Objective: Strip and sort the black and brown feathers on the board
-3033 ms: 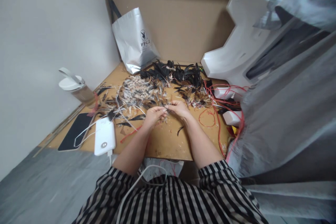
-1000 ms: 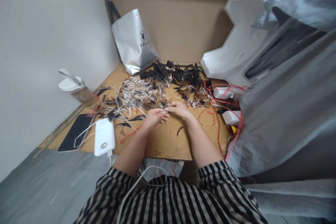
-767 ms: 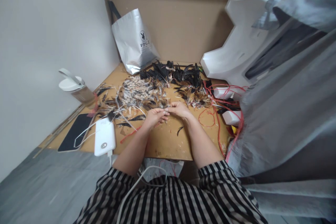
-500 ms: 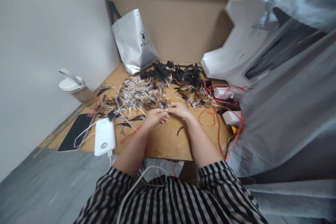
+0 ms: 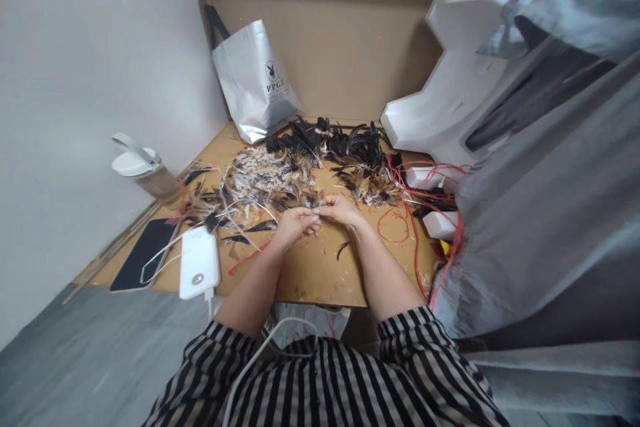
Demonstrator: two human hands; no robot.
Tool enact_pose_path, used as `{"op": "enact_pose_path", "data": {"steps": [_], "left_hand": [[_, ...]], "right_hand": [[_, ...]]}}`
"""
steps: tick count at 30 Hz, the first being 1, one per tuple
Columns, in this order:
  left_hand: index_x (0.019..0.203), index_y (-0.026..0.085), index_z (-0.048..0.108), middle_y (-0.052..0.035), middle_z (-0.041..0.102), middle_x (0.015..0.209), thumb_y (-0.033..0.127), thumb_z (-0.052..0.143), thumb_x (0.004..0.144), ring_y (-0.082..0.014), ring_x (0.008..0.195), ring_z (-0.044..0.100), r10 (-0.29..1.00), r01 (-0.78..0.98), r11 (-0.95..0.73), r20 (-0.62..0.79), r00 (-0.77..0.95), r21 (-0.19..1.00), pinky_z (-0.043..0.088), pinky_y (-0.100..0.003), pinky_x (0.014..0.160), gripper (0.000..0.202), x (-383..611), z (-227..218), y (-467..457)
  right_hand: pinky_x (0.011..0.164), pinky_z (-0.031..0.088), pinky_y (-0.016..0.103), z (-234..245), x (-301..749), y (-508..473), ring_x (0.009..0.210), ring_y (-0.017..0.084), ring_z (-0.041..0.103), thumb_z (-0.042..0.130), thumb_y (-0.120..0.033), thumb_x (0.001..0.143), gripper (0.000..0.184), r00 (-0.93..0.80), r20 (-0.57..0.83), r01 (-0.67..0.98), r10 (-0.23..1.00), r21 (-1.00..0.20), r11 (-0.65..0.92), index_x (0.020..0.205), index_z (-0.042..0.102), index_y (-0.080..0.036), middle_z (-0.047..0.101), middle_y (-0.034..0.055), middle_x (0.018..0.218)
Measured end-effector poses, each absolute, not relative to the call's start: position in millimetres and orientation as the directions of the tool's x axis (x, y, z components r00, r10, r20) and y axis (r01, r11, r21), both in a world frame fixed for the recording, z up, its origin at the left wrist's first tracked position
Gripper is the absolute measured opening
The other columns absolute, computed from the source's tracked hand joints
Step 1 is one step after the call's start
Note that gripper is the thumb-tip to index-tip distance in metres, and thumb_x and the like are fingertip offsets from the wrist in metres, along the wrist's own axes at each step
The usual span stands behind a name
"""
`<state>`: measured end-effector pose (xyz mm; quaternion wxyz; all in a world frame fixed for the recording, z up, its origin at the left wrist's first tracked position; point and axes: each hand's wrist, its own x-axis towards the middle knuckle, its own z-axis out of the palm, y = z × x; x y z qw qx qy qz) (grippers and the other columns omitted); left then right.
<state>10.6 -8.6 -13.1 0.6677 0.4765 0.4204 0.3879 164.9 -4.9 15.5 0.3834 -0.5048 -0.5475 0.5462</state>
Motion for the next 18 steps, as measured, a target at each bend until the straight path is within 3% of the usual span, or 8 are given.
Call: {"op": "enact_pose_path", "data": {"steps": [14, 18], "left_hand": [[0.071, 0.012, 0.062, -0.0051, 0.066, 0.061, 0.030, 0.072, 0.059, -0.0085, 0.047, 0.056, 0.921, -0.090, 0.255, -0.214, 0.327, 0.963, 0.040, -0.018, 0.045, 0.024, 10.8, -8.2, -11.3], [0.069, 0.011, 0.061, -0.0055, 0.066, 0.063, 0.030, 0.073, 0.058, -0.0093, 0.048, 0.057, 0.953, -0.192, 0.220, -0.169, 0.251, 0.957, 0.041, -0.019, 0.045, 0.025, 8.5, -9.2, -7.6]], "right_hand": [[0.042, 0.019, 0.020, 9.0, 161.5, -3.2, 0.040, 0.005, 0.032, 0.073, -0.040, 0.054, 0.031, -0.209, -0.093, 0.075, 0.973, -0.994, -0.079, 0.063, 0.057, -0.014, 0.045, -0.0069, 0.043], [0.042, 0.020, 0.020, 9.1, 159.9, 0.2, 0.039, 0.005, 0.032, 0.071, -0.041, 0.056, 0.029, -0.060, -0.047, -0.065, 0.997, -0.997, -0.051, 0.062, 0.057, -0.016, 0.045, -0.0068, 0.043]]}}
